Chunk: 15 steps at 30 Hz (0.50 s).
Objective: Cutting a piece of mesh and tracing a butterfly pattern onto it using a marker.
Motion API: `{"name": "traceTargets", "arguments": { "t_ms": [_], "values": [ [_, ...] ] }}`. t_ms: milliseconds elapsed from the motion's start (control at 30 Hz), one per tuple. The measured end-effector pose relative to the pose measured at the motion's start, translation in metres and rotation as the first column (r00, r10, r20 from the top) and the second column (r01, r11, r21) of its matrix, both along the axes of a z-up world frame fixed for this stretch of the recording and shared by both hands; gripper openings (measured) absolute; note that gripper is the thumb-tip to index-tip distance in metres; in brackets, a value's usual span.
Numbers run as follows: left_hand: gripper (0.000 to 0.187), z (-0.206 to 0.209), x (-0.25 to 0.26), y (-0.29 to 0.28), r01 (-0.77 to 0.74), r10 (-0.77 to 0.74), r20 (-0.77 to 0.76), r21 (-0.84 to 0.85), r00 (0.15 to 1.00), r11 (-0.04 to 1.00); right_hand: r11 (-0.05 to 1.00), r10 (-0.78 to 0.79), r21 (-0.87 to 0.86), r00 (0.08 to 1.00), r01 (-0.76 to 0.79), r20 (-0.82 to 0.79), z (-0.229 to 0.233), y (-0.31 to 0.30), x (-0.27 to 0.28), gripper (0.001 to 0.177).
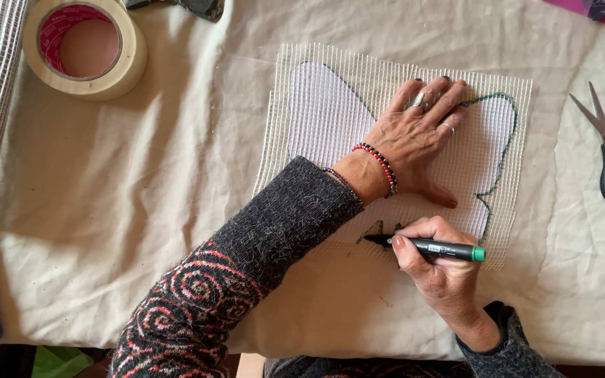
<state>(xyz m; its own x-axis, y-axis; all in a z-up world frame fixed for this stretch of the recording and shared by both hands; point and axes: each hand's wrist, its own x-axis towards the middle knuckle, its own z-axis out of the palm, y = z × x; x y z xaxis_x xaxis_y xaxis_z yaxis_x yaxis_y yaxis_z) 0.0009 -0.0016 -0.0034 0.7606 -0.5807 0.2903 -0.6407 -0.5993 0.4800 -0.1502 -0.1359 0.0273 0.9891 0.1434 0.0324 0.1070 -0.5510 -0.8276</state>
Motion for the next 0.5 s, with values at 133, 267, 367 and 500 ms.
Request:
{"name": "traceTargets", "arguments": {
  "t_ms": [133, 267, 367, 500],
  "values": [
    [0.124, -0.0032, -0.0001, -0.0007, -0.002, 0.002, 0.013, -0.006, 1.0, 1.0, 0.999, -0.029, 0.027, 0.999, 0.029, -0.015, 0.0031, 0.0031, 0.0004, 0.014],
    [0.124, -0.0059, -0.0013, -0.002, -0.006, 0.007, 0.02, -0.037, 1.0, 0.999, 0.996, -0.057, 0.067, 0.998, 0.058, -0.02, 0.0016, 0.0014, -0.0012, 0.016],
    [0.123, -0.0025, -0.001, 0.0, -0.005, 0.005, 0.012, -0.024, 1.0, 1.0, 0.992, -0.075, 0.103, 0.997, 0.077, -0.022, -0.0008, 0.0017, -0.0013, 0.016],
    [0.124, -0.0025, -0.0008, 0.0002, 0.003, -0.003, -0.003, -0.015, 1.0, 1.0, 0.98, -0.112, 0.162, 0.993, 0.117, -0.038, -0.0035, 0.0011, -0.0023, 0.015]
  ]
}}
